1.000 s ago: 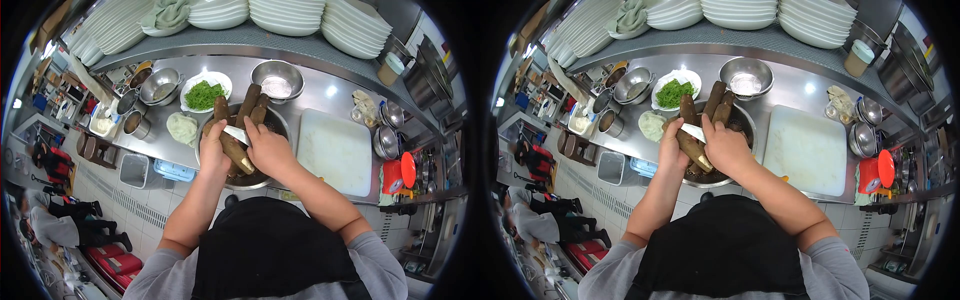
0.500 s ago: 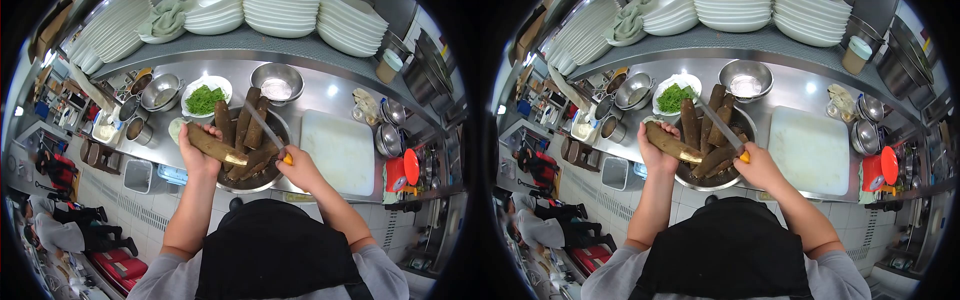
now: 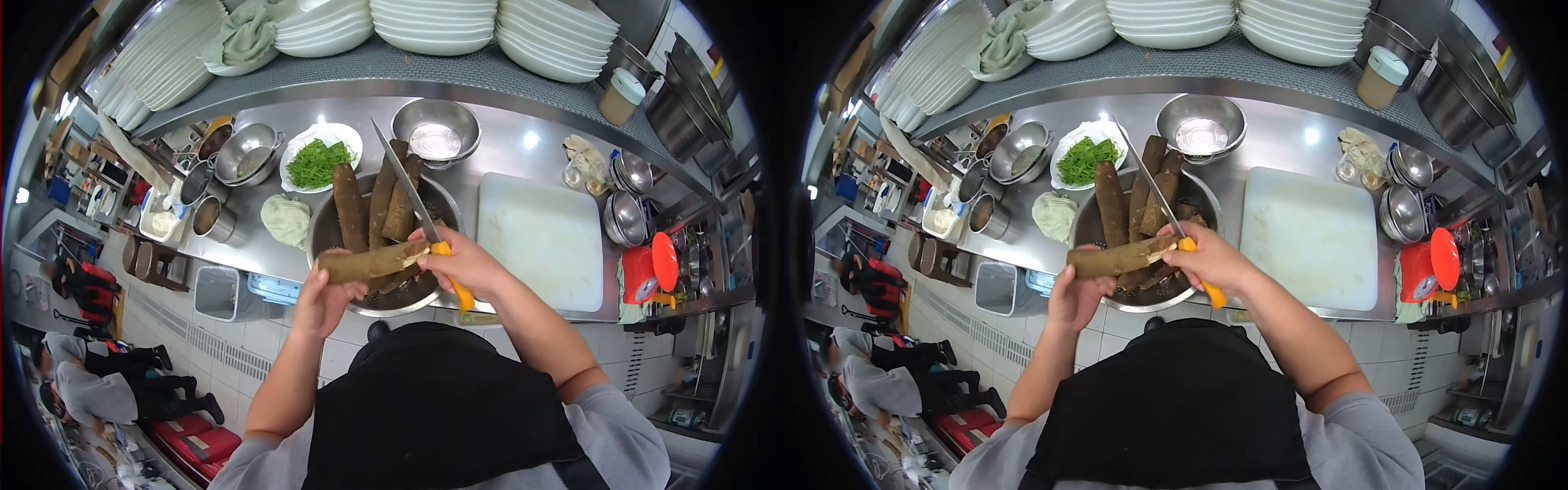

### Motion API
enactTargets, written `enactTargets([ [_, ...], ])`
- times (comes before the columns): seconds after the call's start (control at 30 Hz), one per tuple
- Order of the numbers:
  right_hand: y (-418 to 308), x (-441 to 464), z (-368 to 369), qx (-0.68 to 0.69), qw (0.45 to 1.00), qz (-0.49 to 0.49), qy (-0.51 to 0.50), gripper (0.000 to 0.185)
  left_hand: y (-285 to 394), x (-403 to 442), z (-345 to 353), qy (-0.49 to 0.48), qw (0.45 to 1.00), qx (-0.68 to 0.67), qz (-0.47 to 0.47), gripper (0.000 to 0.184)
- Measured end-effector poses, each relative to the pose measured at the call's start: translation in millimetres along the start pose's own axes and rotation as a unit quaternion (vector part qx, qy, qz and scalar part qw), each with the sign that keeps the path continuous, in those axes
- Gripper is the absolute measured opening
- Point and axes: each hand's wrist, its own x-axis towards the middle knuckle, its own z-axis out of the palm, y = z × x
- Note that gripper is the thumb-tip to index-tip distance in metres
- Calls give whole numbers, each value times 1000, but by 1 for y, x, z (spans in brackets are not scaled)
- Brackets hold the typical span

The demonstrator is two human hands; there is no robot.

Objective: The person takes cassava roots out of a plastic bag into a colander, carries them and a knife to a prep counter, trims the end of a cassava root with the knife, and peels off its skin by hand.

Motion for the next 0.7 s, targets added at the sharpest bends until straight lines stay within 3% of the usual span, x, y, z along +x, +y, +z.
enactTargets([
  [0.07,-2,5,-10,-41,998,-48,-10,38,13,-9,-5,-76,985,59,-141,58],
  [0.13,-9,10,-11,-65,997,-49,-14,40,17,-8,0,-69,979,70,-176,61],
  [0.23,-18,17,-3,-165,985,-45,-5,47,20,7,15,-76,911,276,-298,53],
  [0.33,-16,26,-2,-222,975,-8,0,54,8,17,14,-77,890,330,-305,48],
  [0.37,-7,30,-5,-267,959,-91,37,55,5,19,12,-78,882,347,-308,46],
  [0.43,1,26,-10,-309,932,-173,75,56,2,15,8,-47,930,232,-282,39],
  [0.5,-9,6,-4,-499,823,-210,171,44,-2,10,1,-23,943,186,-277,37],
  [0.53,-10,1,1,-498,824,-210,172,44,-2,9,1,0,952,138,-271,37],
  [0.6,-7,-7,14,-585,793,-116,125,29,-3,6,5,10,955,111,-275,35],
  [0.7,-2,-8,30,-614,770,-118,124,25,-8,4,15,22,957,92,-273,32],
])
